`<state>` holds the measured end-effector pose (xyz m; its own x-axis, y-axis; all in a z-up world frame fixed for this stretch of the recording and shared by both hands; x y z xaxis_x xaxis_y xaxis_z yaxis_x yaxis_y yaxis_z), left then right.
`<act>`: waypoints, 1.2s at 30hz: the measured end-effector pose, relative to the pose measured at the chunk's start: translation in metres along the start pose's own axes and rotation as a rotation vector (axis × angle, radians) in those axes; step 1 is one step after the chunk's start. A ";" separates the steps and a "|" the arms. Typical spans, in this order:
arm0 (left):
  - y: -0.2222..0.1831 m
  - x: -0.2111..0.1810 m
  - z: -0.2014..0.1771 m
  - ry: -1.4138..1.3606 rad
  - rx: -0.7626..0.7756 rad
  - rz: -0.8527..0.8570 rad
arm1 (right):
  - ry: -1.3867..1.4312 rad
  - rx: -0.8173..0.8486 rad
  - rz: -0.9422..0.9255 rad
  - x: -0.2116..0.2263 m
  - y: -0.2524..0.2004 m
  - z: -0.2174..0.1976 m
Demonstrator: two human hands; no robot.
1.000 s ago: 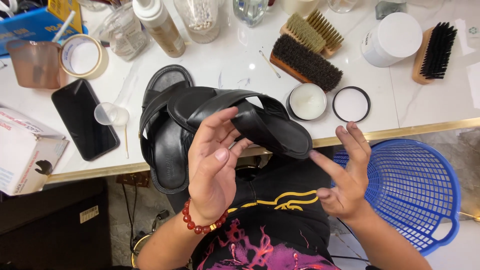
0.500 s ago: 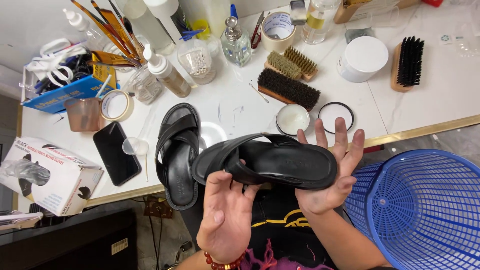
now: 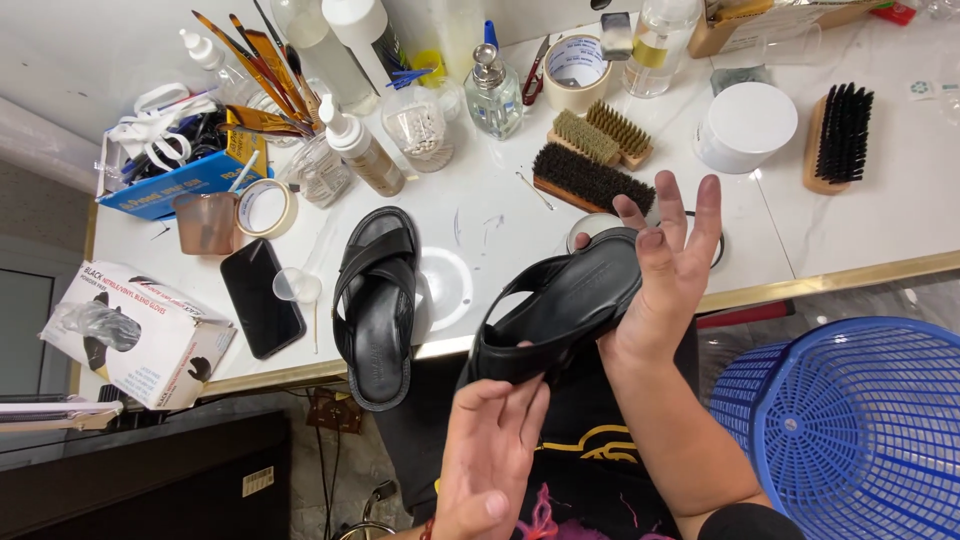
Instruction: Apply polishing cream to black leather sandals.
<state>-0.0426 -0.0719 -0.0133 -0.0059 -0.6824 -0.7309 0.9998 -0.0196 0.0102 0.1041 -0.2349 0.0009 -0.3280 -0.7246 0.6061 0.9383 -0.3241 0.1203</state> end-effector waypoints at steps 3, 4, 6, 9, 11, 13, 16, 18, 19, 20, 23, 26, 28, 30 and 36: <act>-0.015 -0.011 -0.007 0.394 0.065 -0.167 | 0.003 0.063 0.013 0.002 0.004 0.008; -0.021 -0.014 -0.011 0.700 0.123 -0.246 | -0.004 0.090 0.006 0.004 0.005 0.010; -0.014 -0.055 -0.013 0.857 0.054 0.120 | -0.027 0.127 0.034 0.003 0.010 0.015; 0.011 -0.101 0.029 1.220 0.116 0.451 | -0.040 0.219 0.178 -0.009 0.009 0.030; 0.037 -0.096 0.050 1.437 0.270 0.416 | -0.029 0.275 0.271 -0.021 0.010 0.039; 0.056 -0.057 0.046 1.437 0.495 0.087 | -0.222 0.340 0.389 -0.040 0.012 0.042; 0.069 -0.016 0.024 1.460 0.567 -0.435 | -0.344 0.417 0.408 -0.059 0.013 0.039; 0.061 -0.009 0.026 1.300 0.549 -0.266 | -0.326 0.446 0.447 -0.062 0.012 0.046; 0.058 -0.012 0.031 1.129 0.532 -0.101 | -0.314 0.474 0.488 -0.065 0.010 0.050; 0.056 -0.007 0.033 1.124 0.530 -0.105 | -0.318 0.471 0.493 -0.064 0.012 0.052; 0.040 -0.014 0.054 1.364 0.498 0.326 | -0.140 0.523 0.643 -0.070 0.001 0.058; 0.039 -0.005 0.057 1.382 0.519 0.276 | 0.046 0.541 0.691 -0.073 -0.001 0.062; 0.042 0.007 0.051 1.405 0.541 0.115 | 0.097 0.535 0.712 -0.075 -0.005 0.061; 0.042 0.005 0.052 1.416 0.521 0.148 | 0.101 0.543 0.725 -0.081 -0.006 0.060; 0.044 0.004 0.056 1.449 0.495 0.151 | 0.135 0.540 0.789 -0.091 -0.007 0.062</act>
<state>0.0005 -0.1160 0.0226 0.4100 0.5675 -0.7140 0.8803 -0.4512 0.1467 0.1340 -0.1286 -0.0066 0.4401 -0.6890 0.5759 0.8068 0.5850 0.0833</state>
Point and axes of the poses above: each hand's wrist, its own y-axis towards the middle knuckle, its own z-axis out of the palm, x = y × z, the point moved 9 cm from there along y, towards the middle knuckle, and after that the axes turned 5 degrees about y, right-handed, at the moved point
